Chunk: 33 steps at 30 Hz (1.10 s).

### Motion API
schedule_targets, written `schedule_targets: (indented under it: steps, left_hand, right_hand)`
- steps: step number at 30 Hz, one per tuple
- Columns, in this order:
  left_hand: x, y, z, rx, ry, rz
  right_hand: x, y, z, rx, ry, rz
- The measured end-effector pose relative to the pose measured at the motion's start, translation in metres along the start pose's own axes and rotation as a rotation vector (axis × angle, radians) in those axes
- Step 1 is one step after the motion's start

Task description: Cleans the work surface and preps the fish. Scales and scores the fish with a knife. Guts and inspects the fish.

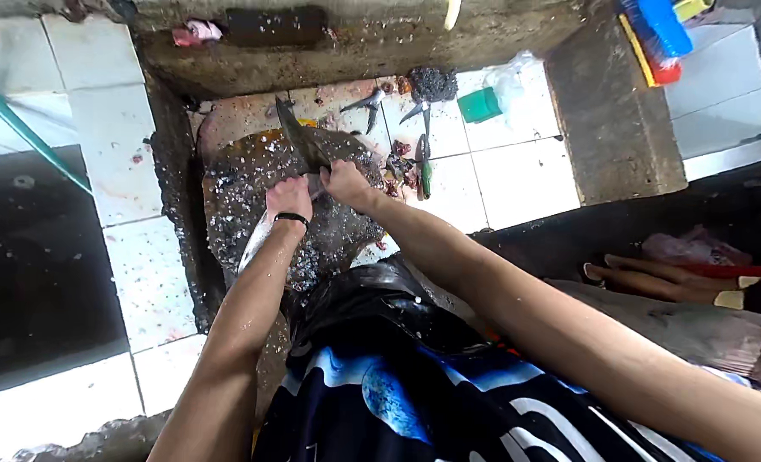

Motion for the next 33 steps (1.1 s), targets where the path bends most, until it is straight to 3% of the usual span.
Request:
schedule_targets:
  steps: [5, 10, 14, 18, 23, 30, 33]
  left_hand:
    - [0.009, -0.005, -0.002, 0.007, 0.036, -0.042]
    - [0.0, -0.005, -0.006, 0.033, 0.028, -0.016]
    - [0.006, -0.01, -0.012, 0.019, 0.037, -0.033]
    - [0.003, -0.015, -0.011, -0.035, 0.026, -0.068]
    - [0.003, -0.02, -0.012, -0.098, 0.034, -0.067]
    - [0.001, -0.018, -0.01, -0.11, 0.041, -0.106]
    - [0.001, -0.019, -0.008, -0.137, 0.015, -0.115]
  right_hand:
    - [0.009, 0.031, 0.011, -0.04, 0.038, -0.111]
    - [-0.019, 0.011, -0.001, -0.051, -0.066, -0.018]
    - [0.002, 0.035, 0.013, 0.033, -0.141, -0.033]
    - [0.053, 0.077, 0.035, 0.085, 0.257, -0.078]
    - [0.079, 0.101, 0.047, 0.159, 0.825, -0.227]
    - [0.098, 0.098, -0.025, 0.361, 1.189, -0.253]
    - [0.085, 0.094, -0.048, 0.329, 1.293, -0.322]
Point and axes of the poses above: each hand's wrist, its own y-axis away from the middle knuckle, its own x-axis out of the back of the hand, z = x × y, the point moved 9 cm from there along -y, towards the middle knuckle, and after that the axes turned 3 degrees about -z, right-handed, at the moved point
